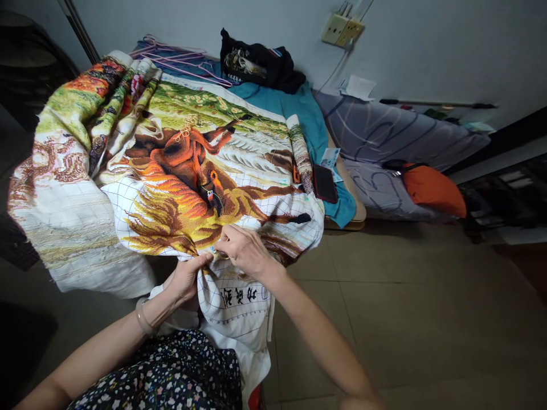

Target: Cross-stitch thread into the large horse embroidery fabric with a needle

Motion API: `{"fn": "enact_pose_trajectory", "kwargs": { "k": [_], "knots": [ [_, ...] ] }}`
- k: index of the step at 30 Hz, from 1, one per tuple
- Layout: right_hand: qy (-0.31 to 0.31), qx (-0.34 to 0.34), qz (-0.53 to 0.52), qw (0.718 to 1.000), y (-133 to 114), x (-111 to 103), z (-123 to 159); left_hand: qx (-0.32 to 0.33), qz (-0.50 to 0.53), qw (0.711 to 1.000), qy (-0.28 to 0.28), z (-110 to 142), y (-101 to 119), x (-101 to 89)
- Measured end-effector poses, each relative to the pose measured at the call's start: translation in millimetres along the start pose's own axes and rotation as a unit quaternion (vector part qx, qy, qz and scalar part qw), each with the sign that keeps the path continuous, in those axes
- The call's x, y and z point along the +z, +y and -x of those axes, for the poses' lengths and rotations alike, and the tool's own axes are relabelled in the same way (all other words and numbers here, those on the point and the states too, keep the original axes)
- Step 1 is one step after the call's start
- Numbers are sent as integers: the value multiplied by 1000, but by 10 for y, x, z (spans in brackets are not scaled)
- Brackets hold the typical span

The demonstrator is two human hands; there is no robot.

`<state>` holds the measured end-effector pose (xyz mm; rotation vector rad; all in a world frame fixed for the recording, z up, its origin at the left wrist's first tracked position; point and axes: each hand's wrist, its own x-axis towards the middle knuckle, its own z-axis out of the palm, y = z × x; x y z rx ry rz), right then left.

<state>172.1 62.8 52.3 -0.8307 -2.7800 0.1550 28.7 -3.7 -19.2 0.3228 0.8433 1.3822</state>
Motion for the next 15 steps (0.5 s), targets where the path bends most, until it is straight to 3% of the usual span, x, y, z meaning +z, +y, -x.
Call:
{"fn": "enact_pose_trajectory", "kwargs": {
  "k": [7, 15],
  "knots": [
    [-3, -21, -126, 992, 129, 20, -18, 2, 8, 1000, 12, 15, 32, 36],
    [13, -6, -162, 987, 135, -22, 26, -5, 10, 1000, 20, 18, 45, 56]
  ]
}}
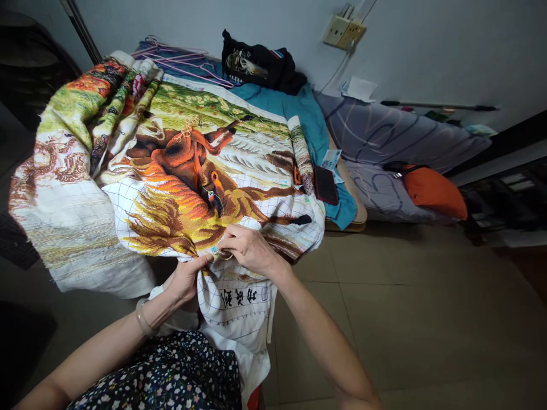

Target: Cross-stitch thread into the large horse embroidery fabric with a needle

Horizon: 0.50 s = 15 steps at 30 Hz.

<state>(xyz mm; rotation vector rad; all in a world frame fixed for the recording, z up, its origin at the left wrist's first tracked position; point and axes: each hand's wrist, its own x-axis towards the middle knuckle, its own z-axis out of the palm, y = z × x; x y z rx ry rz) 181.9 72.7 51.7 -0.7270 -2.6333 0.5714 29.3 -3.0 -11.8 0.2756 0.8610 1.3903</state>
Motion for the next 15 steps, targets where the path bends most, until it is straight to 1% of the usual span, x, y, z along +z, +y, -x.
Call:
{"fn": "enact_pose_trajectory", "kwargs": {
  "k": [9, 15],
  "knots": [
    [2, -18, 61, 998, -27, 36, -8, 10, -4, 1000, -17, -19, -33, -43],
    [-21, -17, 97, 995, -59, 14, -14, 6, -2, 1000, -18, -19, -37, -45]
  ]
}}
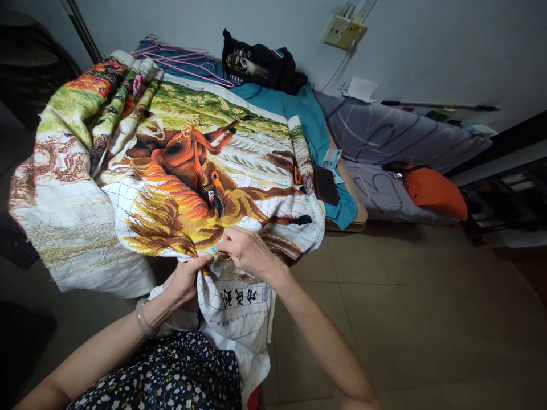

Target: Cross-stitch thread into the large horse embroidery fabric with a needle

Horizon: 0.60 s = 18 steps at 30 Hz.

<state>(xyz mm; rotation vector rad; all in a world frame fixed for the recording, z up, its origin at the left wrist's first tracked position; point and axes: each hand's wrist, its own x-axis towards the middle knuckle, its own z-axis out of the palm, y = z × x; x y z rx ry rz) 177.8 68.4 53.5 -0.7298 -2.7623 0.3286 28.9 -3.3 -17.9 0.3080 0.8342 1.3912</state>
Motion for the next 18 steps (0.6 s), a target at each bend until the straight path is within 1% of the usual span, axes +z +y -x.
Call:
{"fn": "enact_pose_trajectory", "kwargs": {
  "k": [7, 11, 14, 18],
  "knots": [
    [-46, 0, 79, 996, -68, -32, -23, 2, 9, 1000, 5, 6, -6, -6],
    [-54, -11, 115, 992, -82, -44, -32, -2, 11, 1000, 8, 6, -17, -10],
    [-42, -22, 101, 994, -50, -42, -41, -2, 10, 1000, 8, 7, -14, -2],
    [-16, -37, 37, 999, 46, -14, -52, 2, 4, 1000, 10, 8, -7, 8]
  ]
}}
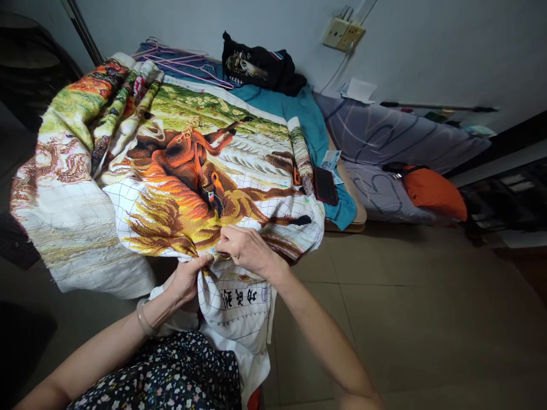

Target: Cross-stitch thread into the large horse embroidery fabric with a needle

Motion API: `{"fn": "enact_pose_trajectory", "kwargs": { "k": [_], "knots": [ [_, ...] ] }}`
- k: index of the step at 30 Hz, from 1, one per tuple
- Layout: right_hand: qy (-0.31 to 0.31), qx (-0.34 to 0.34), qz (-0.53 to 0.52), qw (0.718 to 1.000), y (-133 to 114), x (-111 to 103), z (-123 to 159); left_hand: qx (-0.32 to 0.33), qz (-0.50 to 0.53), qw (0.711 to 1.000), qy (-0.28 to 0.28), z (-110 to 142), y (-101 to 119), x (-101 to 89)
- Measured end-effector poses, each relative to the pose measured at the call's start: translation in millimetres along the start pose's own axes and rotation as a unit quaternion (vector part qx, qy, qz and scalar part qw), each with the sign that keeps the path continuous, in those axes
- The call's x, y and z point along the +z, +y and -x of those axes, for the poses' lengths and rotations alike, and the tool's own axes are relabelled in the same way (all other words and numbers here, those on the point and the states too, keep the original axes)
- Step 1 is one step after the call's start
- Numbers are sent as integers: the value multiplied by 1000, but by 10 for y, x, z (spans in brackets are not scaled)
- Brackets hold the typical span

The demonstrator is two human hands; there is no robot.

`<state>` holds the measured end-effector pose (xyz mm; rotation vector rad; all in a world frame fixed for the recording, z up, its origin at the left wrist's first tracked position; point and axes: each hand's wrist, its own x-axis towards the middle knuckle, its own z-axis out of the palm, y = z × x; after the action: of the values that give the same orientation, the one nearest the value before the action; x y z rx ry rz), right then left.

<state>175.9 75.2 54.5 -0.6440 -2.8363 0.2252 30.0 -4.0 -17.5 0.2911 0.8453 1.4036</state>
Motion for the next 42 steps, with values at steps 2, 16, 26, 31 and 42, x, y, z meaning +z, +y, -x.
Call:
{"fn": "enact_pose_trajectory", "kwargs": {
  "k": [2, 16, 26, 31, 42],
  "knots": [
    [12, -9, -46, 999, 53, 24, -4, 3, -1, 1000, 1, -2, -2, -1],
    [29, -23, -185, 982, 220, 132, -36, 15, -13, 1000, -5, -36, -20, 3],
    [32, -52, -129, 990, 207, 125, -61, 15, -10, 1000, 1, -33, -22, -6],
    [8, -22, -38, 999, -49, 63, -7, 13, -1, 1000, -3, -38, -7, -23],
    [98, -16, 183, 978, -445, 263, 67, -58, 9, 998, 36, 3, 45, -37]
  ]
}}
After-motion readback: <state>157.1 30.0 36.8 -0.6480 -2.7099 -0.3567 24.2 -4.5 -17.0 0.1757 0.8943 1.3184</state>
